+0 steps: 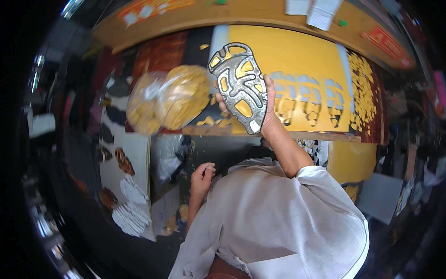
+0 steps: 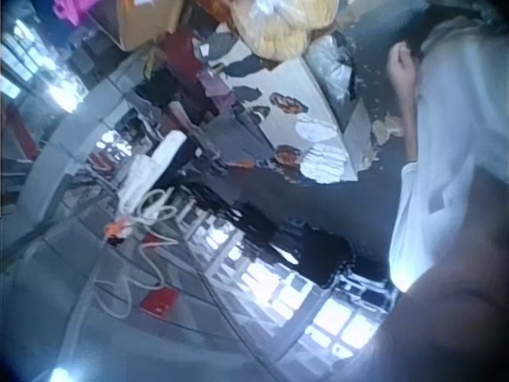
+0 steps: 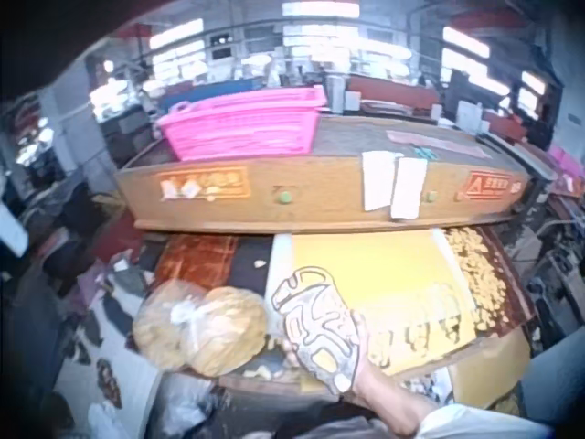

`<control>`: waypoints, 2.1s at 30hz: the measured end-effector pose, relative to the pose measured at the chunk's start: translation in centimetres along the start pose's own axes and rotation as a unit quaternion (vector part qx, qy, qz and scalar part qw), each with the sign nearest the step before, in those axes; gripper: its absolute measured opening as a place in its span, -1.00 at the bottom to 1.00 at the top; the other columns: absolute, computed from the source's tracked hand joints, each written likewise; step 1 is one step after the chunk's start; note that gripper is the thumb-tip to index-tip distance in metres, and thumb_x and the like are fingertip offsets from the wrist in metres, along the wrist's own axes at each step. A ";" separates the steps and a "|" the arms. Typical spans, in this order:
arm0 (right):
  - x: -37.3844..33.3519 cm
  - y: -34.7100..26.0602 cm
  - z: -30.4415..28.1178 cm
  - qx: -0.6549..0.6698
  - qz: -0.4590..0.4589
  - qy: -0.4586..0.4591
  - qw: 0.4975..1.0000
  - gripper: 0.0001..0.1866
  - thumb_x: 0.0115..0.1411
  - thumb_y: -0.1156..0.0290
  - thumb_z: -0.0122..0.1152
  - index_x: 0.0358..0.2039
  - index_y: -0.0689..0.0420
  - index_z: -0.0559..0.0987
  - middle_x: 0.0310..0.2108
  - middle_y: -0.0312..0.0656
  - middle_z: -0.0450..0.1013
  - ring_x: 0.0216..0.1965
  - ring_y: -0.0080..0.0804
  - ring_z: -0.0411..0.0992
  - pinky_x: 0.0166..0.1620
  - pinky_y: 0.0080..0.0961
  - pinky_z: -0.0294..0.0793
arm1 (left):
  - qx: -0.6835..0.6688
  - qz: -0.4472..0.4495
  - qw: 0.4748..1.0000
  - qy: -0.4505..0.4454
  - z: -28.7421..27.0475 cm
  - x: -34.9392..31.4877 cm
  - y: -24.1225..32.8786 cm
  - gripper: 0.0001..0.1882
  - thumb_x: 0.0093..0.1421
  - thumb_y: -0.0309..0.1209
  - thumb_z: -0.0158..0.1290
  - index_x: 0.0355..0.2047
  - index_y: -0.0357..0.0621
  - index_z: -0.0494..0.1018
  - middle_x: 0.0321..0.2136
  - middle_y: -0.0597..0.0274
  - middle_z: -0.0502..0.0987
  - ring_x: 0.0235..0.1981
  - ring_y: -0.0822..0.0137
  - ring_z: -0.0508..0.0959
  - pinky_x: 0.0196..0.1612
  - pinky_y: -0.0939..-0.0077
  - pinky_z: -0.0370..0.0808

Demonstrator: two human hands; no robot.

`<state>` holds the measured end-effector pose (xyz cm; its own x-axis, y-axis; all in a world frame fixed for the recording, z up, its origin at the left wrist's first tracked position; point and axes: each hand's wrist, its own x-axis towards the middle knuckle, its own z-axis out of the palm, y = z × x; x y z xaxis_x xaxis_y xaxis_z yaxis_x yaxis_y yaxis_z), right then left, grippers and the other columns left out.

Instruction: The person places yellow decorative cutouts into a clear plastic bag, ties the bag shut, and then writes on a yellow document with a red pen. They handle the cutouts and bag by hand, then place the sealed bag on the table and continue writing.

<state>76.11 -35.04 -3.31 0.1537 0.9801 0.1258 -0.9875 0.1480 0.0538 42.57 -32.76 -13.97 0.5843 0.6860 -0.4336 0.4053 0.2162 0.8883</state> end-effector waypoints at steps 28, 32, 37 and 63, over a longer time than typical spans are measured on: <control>25.8 44.4 -8.5 0.210 0.534 -0.020 0.818 -0.12 0.33 -0.09 0.19 0.50 0.06 0.11 0.46 0.16 -0.01 0.25 0.20 0.25 0.27 0.25 0.36 | -0.160 -0.174 0.863 0.446 -17.7 -13.6 -11.7 -0.70 0.43 -0.29 0.05 -0.10 -0.29 0.61 -0.36 0.24 0.66 -0.37 0.45 0.60 -0.25 0.51 0.54; 30.6 44.4 -7.5 -0.185 0.472 -0.015 0.862 0.11 -0.03 -0.11 0.34 0.46 0.14 0.17 0.28 0.25 0.31 0.05 0.29 0.47 0.09 0.19 0.54 | -0.236 -0.161 0.847 0.448 -22.5 -10.1 -11.3 -0.72 0.43 -0.31 0.06 -0.11 -0.28 0.62 -0.38 0.26 0.65 -0.38 0.49 0.60 -0.29 0.55 0.54; 35.7 44.8 -6.3 -0.617 0.269 -0.293 0.680 0.11 -0.25 0.36 0.51 0.41 0.26 0.30 0.33 0.09 0.27 0.38 -0.10 0.21 0.41 -0.30 0.12 | -0.233 -0.130 0.843 0.466 -27.4 -7.4 -11.4 -0.72 0.43 -0.32 0.06 -0.09 -0.31 0.60 -0.39 0.27 0.63 -0.39 0.52 0.58 -0.31 0.57 0.54; 31.5 62.1 -10.5 -0.459 0.412 0.080 0.783 -0.17 0.11 -0.02 0.48 0.28 0.11 0.37 -0.02 -0.14 0.47 -0.05 -0.26 0.48 0.03 -0.17 0.58 | -0.236 -0.141 0.886 0.372 -39.6 -17.7 -21.2 -0.73 0.44 -0.31 0.05 -0.09 -0.29 0.59 -0.38 0.28 0.62 -0.40 0.54 0.55 -0.32 0.61 0.52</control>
<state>19.29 6.38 -6.38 -0.4828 0.7855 -0.3872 -0.3680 -0.5831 -0.7243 -4.23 -21.93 -19.14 -0.1911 0.7882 -0.5849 0.0189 0.5988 0.8007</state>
